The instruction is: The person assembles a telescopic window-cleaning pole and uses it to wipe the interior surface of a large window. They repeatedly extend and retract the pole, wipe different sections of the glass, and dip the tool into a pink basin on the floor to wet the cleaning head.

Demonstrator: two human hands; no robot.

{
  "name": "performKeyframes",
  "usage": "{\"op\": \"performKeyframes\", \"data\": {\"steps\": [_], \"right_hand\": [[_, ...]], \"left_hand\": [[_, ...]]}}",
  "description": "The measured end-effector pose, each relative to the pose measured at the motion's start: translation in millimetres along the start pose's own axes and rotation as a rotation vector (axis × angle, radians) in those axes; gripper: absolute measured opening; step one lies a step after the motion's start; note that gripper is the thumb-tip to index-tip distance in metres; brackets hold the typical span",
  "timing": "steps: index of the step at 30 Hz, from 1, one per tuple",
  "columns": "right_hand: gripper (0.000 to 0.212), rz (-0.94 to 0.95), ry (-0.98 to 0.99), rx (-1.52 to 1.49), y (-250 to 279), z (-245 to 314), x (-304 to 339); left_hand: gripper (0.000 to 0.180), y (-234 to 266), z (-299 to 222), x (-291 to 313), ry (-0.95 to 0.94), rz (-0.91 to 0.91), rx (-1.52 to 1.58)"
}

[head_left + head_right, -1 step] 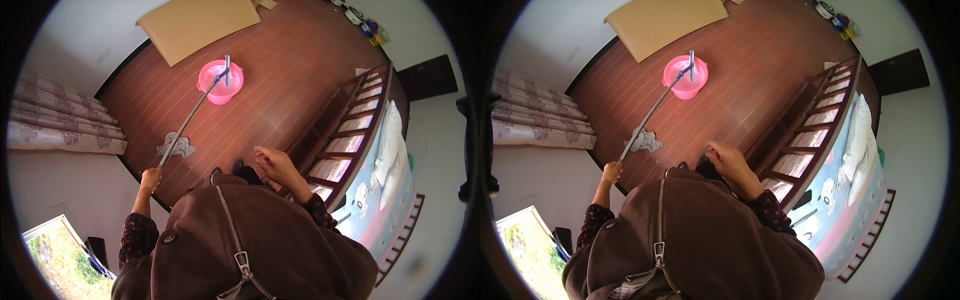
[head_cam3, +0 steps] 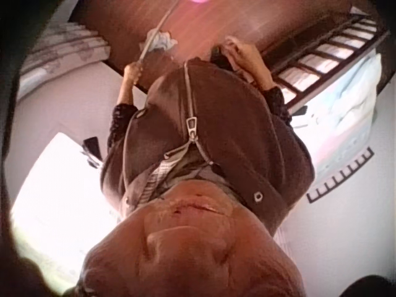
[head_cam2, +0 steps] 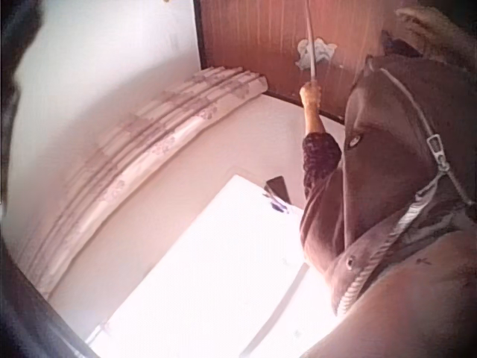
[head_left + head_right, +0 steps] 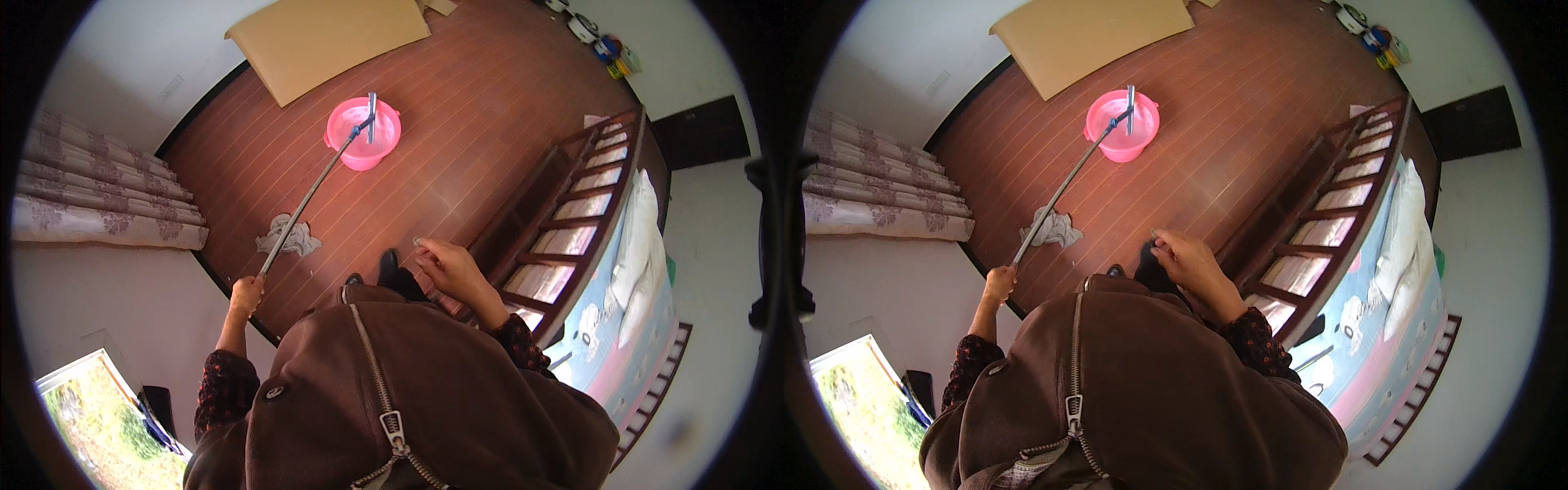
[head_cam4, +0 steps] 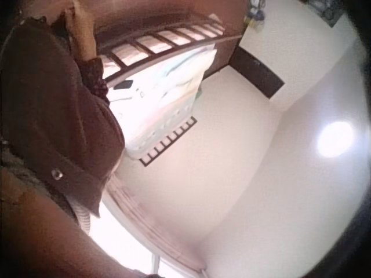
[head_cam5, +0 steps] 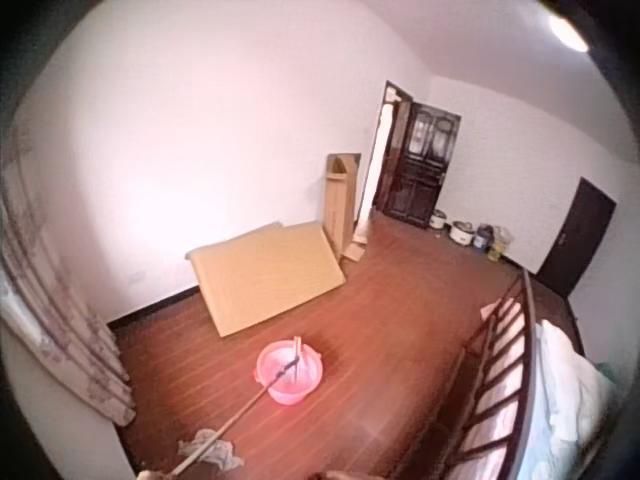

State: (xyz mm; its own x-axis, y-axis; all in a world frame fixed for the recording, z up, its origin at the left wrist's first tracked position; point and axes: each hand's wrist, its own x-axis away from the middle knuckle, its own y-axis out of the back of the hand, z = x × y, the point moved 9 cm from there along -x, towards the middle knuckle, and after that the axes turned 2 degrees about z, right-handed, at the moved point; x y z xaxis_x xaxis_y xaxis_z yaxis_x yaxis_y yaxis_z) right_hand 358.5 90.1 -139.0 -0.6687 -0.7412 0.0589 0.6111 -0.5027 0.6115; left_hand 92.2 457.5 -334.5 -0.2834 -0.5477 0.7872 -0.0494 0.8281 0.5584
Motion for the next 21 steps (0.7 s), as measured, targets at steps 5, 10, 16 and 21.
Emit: {"op": "performKeyframes", "data": {"steps": [5, 10, 16, 21], "right_hand": [[0.03, 0.151, 0.009, 0.046, -5, -27, -79], [0.023, 0.2, 0.101, 0.018, 14, -55, -162], [0.026, 0.366, 0.096, 0.097, 23, -94, -243], [0.028, 0.385, 0.189, 0.073, 24, -103, -277]], "left_hand": [[0.049, 17, -48, 5, -0.279, -0.218, -0.316], [0.048, 54, -100, 49, -0.196, -0.258, -0.467], [0.044, 29, -210, 24, -0.176, -0.292, -0.653], [0.043, 24, -280, -5, -0.166, -0.295, -0.677]]}}
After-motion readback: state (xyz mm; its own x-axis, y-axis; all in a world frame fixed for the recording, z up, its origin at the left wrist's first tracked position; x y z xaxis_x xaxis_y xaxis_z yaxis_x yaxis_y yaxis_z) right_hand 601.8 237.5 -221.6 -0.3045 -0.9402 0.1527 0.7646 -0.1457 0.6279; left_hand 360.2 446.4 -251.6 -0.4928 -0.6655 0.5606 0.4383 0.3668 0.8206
